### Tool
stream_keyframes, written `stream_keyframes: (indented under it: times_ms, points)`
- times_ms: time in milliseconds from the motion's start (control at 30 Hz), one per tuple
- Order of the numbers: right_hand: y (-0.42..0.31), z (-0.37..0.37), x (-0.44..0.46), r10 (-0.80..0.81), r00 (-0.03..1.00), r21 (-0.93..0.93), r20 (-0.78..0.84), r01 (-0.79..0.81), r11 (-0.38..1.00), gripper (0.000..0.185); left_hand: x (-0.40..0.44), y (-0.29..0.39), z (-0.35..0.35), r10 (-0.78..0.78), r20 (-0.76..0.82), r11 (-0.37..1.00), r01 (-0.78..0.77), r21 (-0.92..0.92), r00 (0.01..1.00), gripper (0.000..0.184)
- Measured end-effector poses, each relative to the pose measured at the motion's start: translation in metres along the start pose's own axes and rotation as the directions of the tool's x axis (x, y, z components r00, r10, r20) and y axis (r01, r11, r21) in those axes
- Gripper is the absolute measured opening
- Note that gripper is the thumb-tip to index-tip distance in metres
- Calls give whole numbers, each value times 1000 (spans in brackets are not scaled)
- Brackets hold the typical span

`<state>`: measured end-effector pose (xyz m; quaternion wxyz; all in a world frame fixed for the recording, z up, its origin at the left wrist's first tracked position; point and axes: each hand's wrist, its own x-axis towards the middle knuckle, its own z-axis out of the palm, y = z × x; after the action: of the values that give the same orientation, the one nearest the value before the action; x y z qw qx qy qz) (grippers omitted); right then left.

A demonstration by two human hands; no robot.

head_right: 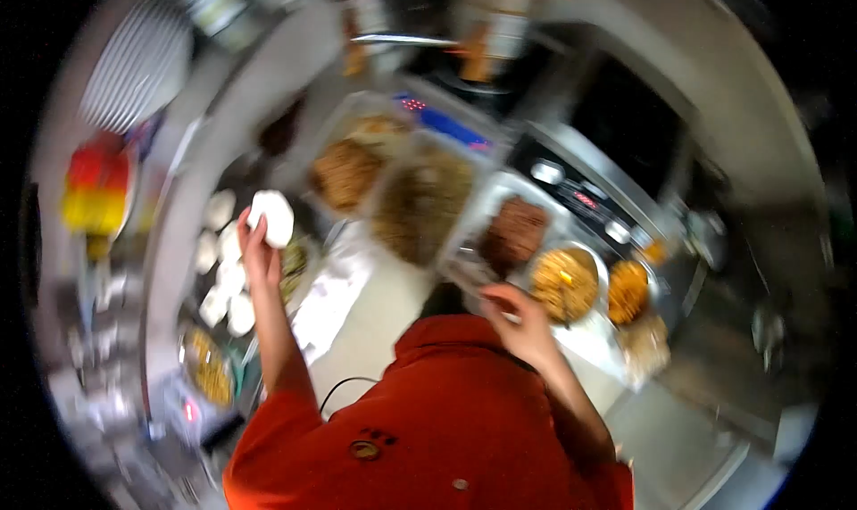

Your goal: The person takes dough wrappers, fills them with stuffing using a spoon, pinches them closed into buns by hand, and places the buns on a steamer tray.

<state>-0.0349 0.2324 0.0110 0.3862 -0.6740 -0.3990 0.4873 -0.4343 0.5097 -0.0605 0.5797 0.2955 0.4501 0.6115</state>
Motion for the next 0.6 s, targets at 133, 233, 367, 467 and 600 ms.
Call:
stream_keyframes:
  times_ms: [133, 233, 367, 467, 600]
  points:
    - [5, -12, -21, -38, 999, 408, 24, 25, 913, 33, -135, -62, 157, -196, 404, 970, 117, 211, 894, 65]
    - [9, -31, -51, 56, 982, 535, -180, 50, 843, 29, -231, -77, 228, -398, 725, 892, 52, 449, 561, 73]
    - [42, -67, -119, 112, 866, 317, -487, 57, 947, 18, -303, -82, 280, -540, 799, 839, 95, 536, 265, 79]
    - [34, -82, -165, 139, 826, 256, -546, 6, 967, 18, -316, -107, 298, -768, 637, 633, 64, 771, -68, 60]
    - [57, -79, -192, 156, 651, 270, -743, 79, 959, 21, -333, -143, 305, -750, 641, 661, -204, 722, -162, 45]
